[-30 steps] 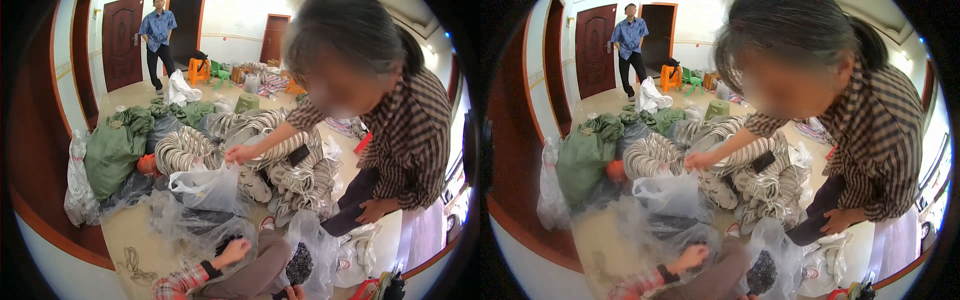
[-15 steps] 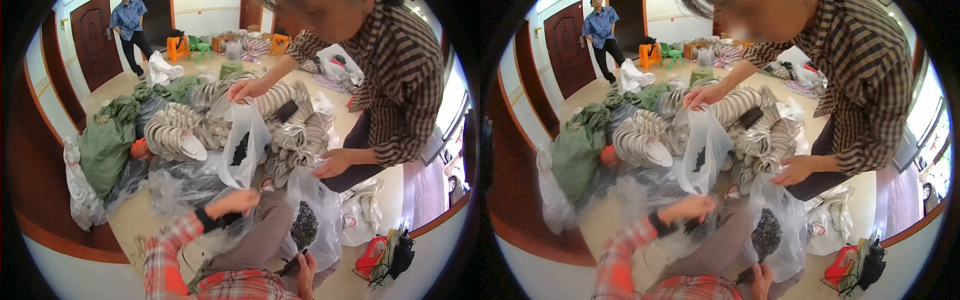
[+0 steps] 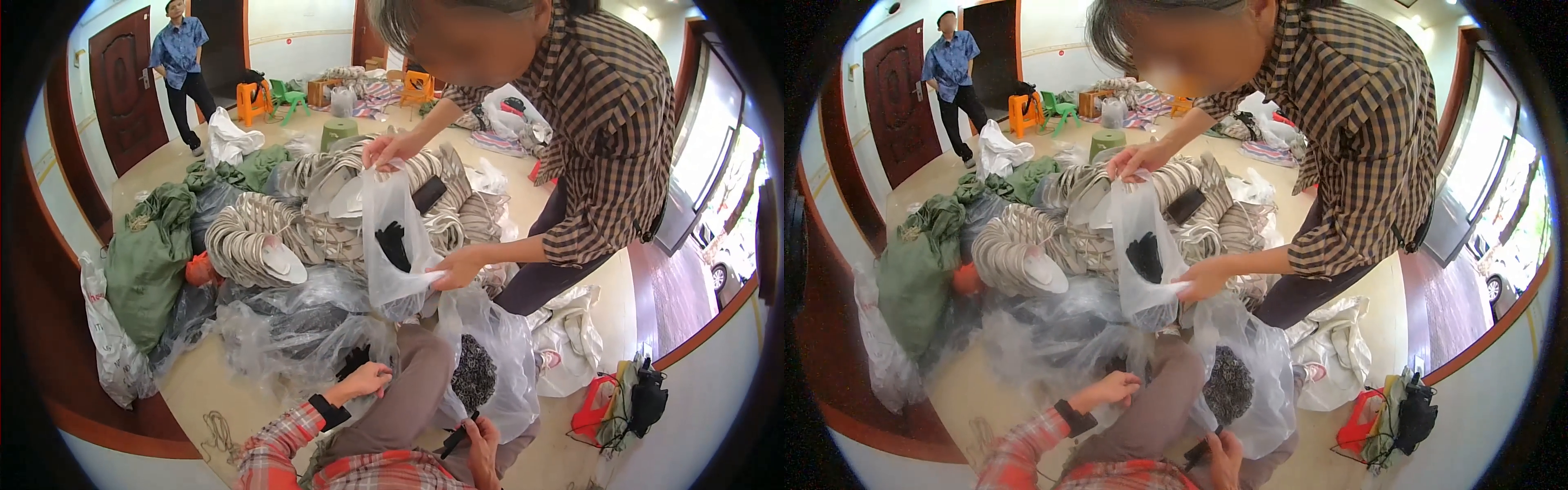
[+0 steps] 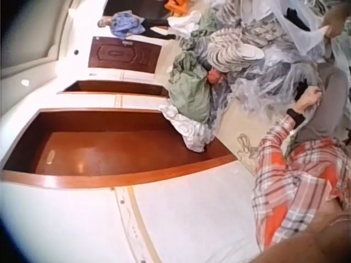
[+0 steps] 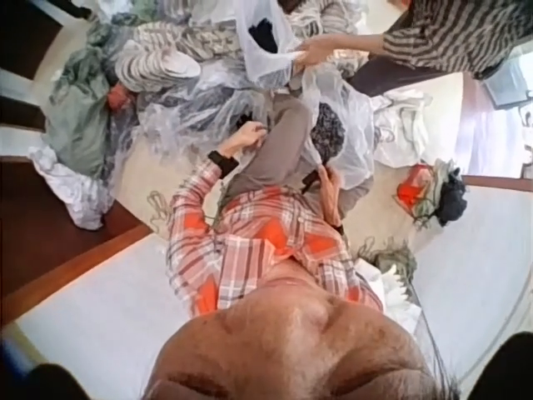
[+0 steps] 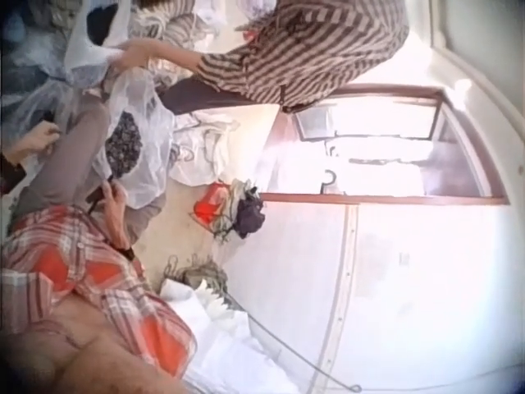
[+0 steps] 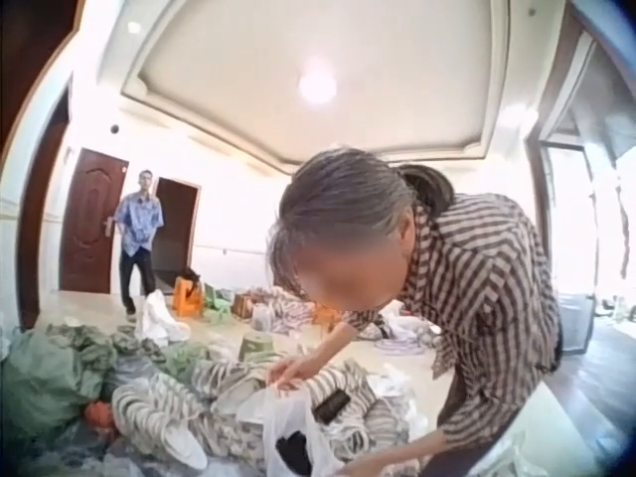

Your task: The recorder is assembling small black components, possibly shoe-related, by hand while sitting on the floor in a manufacturing or workshop environment.

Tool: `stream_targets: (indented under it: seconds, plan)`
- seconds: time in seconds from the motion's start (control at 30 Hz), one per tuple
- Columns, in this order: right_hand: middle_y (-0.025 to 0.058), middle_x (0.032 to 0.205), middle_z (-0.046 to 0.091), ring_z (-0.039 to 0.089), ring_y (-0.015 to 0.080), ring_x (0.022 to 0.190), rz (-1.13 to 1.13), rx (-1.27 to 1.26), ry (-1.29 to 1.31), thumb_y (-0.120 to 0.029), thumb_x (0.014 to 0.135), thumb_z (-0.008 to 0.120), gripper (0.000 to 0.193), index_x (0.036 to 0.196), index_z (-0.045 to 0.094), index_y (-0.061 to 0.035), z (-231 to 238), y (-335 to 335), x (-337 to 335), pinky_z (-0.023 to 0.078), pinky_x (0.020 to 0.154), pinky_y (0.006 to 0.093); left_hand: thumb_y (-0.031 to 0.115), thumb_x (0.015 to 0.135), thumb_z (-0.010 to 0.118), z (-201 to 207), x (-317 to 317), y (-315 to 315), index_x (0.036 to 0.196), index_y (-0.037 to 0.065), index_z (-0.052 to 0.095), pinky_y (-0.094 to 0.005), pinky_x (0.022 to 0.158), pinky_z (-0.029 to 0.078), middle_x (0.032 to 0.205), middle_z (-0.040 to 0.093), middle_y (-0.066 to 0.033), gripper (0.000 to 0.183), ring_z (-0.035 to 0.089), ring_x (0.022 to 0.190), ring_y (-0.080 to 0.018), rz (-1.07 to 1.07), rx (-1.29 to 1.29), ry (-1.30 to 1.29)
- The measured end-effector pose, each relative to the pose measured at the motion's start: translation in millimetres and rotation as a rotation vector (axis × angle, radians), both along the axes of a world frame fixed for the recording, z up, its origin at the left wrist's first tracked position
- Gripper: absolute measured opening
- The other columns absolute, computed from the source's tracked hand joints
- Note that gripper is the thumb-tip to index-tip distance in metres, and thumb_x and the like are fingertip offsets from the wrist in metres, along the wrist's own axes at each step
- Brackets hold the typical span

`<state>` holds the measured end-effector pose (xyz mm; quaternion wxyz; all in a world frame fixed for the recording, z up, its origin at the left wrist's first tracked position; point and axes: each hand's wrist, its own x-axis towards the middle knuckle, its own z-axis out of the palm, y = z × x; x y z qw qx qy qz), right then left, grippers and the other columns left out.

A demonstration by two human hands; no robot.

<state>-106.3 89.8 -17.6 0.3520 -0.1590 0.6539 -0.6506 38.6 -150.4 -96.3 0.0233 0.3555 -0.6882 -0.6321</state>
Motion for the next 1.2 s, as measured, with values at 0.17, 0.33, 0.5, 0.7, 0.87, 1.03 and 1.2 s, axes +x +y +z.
stream_targets:
  seconds: [0.17,0.33,0.5,0.7,0.87,1.03,1.2]
  plan:
    - [0.0021,0.064,0.055,0.048,0.0085,0.058,0.063,0.02,0.048,-0.013,0.08,0.056,0.013,0.073,0.055,-0.0015,13,-2,-1,0.038,0.056,0.0211,0.014,0.083,0.05,76,9,-35,0.097,-0.004,0.056,-0.0275,0.047,0.041,0.062,0.058,-0.004,0.024,0.054,0.049,-0.0117,0.095,-0.085,0.298]
    - [0.0066,0.063,0.059,0.055,0.0147,0.055,0.22,0.163,0.015,-0.023,0.086,0.05,0.027,0.078,0.055,0.0019,32,-2,2,0.042,0.051,0.0257,0.017,0.084,0.042,253,13,-216,0.116,-0.005,0.044,-0.0276,0.045,0.04,0.053,0.053,-0.0075,0.039,0.053,0.044,-0.0138,0.597,-0.719,0.516]
    - [0.0056,0.064,0.058,0.053,0.0149,0.055,0.13,0.233,0.051,-0.023,0.085,0.05,0.026,0.081,0.057,0.0022,48,-33,2,0.04,0.052,0.0271,0.015,0.082,0.042,320,-1,-296,0.118,-0.004,0.043,-0.0285,0.044,0.039,0.059,0.056,-0.0106,0.04,0.051,0.043,-0.0142,0.552,-0.659,0.349]
    - [0.0031,0.064,0.054,0.049,0.0118,0.058,0.11,0.21,0.068,-0.02,0.084,0.053,0.021,0.079,0.056,0.0002,38,-34,5,0.04,0.053,0.0268,0.024,0.085,0.042,107,37,-227,0.079,0.003,0.052,-0.0337,0.048,0.041,0.065,0.056,-0.0081,0.024,0.055,0.053,-0.0197,-0.383,-1.18,0.566]
    - [0.0035,0.067,0.053,0.048,0.0115,0.059,0.048,0.202,0.21,-0.02,0.084,0.053,0.021,0.079,0.055,0.0002,24,-25,0,0.041,0.053,0.0272,0.035,0.086,0.048,45,38,-2,0.094,0.007,0.057,-0.0225,0.045,0.035,0.062,0.056,0.0005,0.031,0.047,0.053,-0.006,-0.331,0.21,-0.008]
    - [0.0028,0.063,0.05,0.048,0.0124,0.059,0.136,0.145,0.029,-0.022,0.084,0.053,0.023,0.079,0.054,0.0002,43,-5,7,0.039,0.05,0.0265,0.035,0.086,0.049,17,25,84,0.096,0.007,0.057,-0.0214,0.047,0.033,0.06,0.055,0.0005,0.031,0.047,0.054,-0.0056,-0.333,0.41,0.104]
    - [0.0027,0.063,0.051,0.049,0.0128,0.058,0.144,0.147,0.043,-0.022,0.085,0.052,0.021,0.08,0.054,-0.0008,53,9,5,0.039,0.051,0.0256,0.033,0.085,0.049,9,7,102,0.092,0.006,0.057,-0.0238,0.045,0.034,0.056,0.054,-0.0011,0.03,0.045,0.049,-0.0074,-0.38,0.162,0.046]
